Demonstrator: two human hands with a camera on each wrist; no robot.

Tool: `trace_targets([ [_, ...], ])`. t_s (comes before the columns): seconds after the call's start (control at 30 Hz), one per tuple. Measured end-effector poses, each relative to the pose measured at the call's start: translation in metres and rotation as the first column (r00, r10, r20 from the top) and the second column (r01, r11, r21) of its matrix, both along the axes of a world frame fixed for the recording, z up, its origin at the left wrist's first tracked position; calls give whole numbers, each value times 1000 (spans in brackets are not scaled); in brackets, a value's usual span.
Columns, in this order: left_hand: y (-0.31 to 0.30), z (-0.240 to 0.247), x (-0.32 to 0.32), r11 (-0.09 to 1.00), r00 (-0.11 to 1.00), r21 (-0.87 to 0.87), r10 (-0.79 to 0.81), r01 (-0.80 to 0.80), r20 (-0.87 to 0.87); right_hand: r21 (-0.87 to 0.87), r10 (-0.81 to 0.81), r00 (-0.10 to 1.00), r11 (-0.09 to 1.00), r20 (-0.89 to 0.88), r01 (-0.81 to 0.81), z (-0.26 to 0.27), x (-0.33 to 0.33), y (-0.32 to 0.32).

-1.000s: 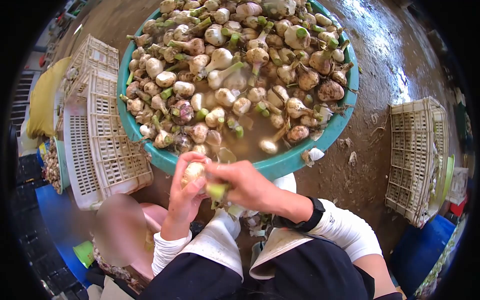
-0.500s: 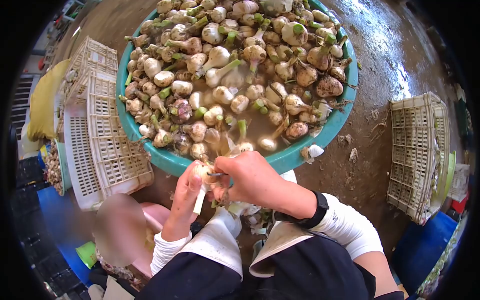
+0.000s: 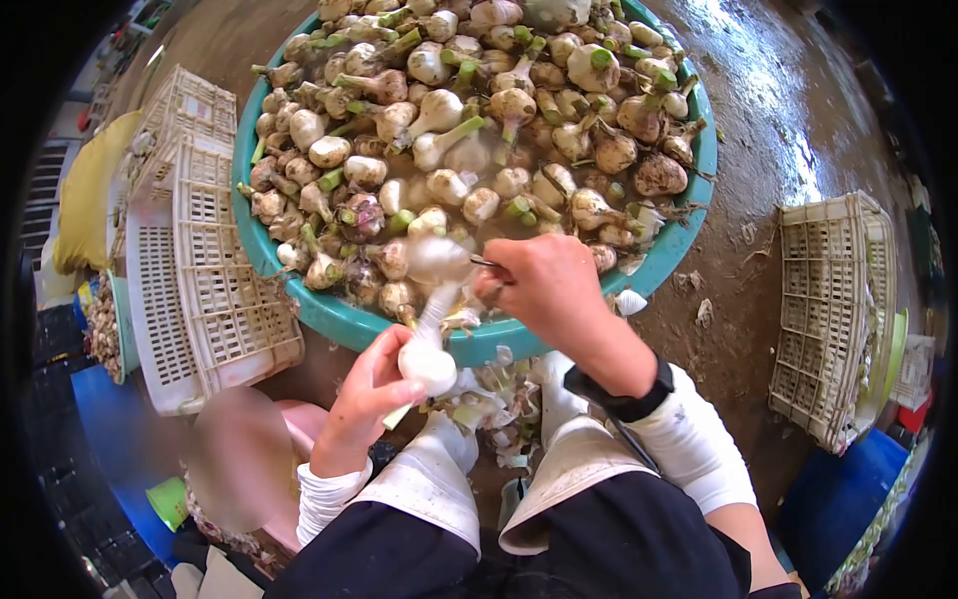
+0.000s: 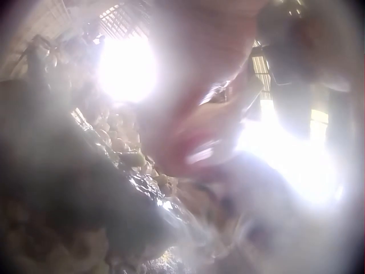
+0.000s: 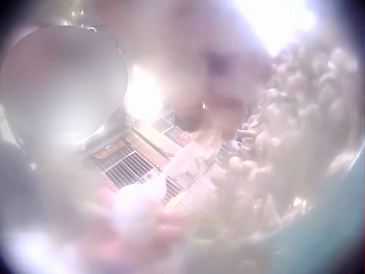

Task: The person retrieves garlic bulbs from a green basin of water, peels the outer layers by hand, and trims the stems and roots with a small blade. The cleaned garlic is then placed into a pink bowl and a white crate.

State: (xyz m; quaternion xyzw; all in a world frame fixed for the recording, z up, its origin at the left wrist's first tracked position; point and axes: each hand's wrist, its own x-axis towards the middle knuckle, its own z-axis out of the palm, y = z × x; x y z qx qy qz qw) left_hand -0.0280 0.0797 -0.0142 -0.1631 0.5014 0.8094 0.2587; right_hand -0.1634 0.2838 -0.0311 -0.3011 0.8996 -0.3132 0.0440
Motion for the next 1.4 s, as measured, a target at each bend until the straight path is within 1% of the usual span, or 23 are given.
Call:
trace_targets([
  [0.07,1,2,-1,992,992,34,122,-123,40,-59,85,979,995,184,-75,13,5,3],
  [0.2,3,-5,1,996,997,-37,79,-80,-17,-333,345,658,931,669,-149,38,12,-8],
  [0.27,4,-10,1,995,998,-87,51,-54,-46,-529,500,695,825,517,-200,8,26,-18],
  [0.33,2,-10,1,964,976,-258,0,-58,-219,-606,383,794,795,473,-23,-12,23,-17],
  [0.4,-4,7,2,987,983,-157,1,-30,-181,-475,13,853,835,521,278,-23,0,-5],
  [0.47,-8,19,5,978,981,-130,144,-161,-132,-346,42,878,927,476,143,-25,-6,15],
  [0.53,-31,14,12,986,959,-30,150,-162,-242,-392,522,622,852,584,-347,-23,12,22],
  [0.57,-48,17,20,955,935,198,265,-220,-236,-201,505,574,836,644,-510,9,15,18],
  [0.6,-46,20,33,645,729,532,680,-548,-74,-208,471,699,878,538,-432,6,21,19],
  [0.63,-81,19,32,403,834,909,533,-102,-143,-105,308,877,951,369,-290,1,19,17],
  [0.67,-78,34,29,193,606,955,795,-223,-19,-42,125,979,992,164,-120,-5,16,13],
  [0.73,-95,34,23,225,472,864,881,-451,18,123,63,996,990,60,-70,-24,9,4],
  [0.8,-85,22,13,569,574,485,804,-664,-157,312,102,989,941,109,-131,-53,3,-4],
  [0.87,-55,7,4,876,805,54,463,-479,-372,255,131,986,954,107,-155,-59,-2,-6],
  [0.93,-24,-4,-5,870,920,-409,113,-274,-376,25,83,914,995,396,-101,-45,-4,-7],
  [0.97,-11,-9,-8,838,913,-499,-5,-218,-408,-200,124,865,979,486,-27,-27,0,-8],
  [1.0,-1,-13,-12,792,892,-586,-127,-172,-434,-199,124,864,979,488,-28,-24,8,-13],
  [1.07,12,-13,-9,970,931,-197,61,-139,-360,-599,240,764,767,598,229,-15,29,-22],
  [1.13,6,1,-7,986,983,21,167,-165,-76,-468,243,802,882,545,51,24,38,-17],
  [1.17,2,0,-5,986,982,14,169,-169,-79,-331,290,791,936,538,-117,33,34,-9],
  [1.2,-1,-3,-3,965,958,-5,261,-264,-120,-386,430,789,883,440,-266,18,35,-2],
  [1.27,-1,-4,0,936,926,-21,343,-350,-155,-170,438,743,895,507,-412,39,35,2],
  [1.4,13,-2,-6,886,871,-325,156,-332,-466,-463,334,844,878,420,-118,22,48,-21],
])
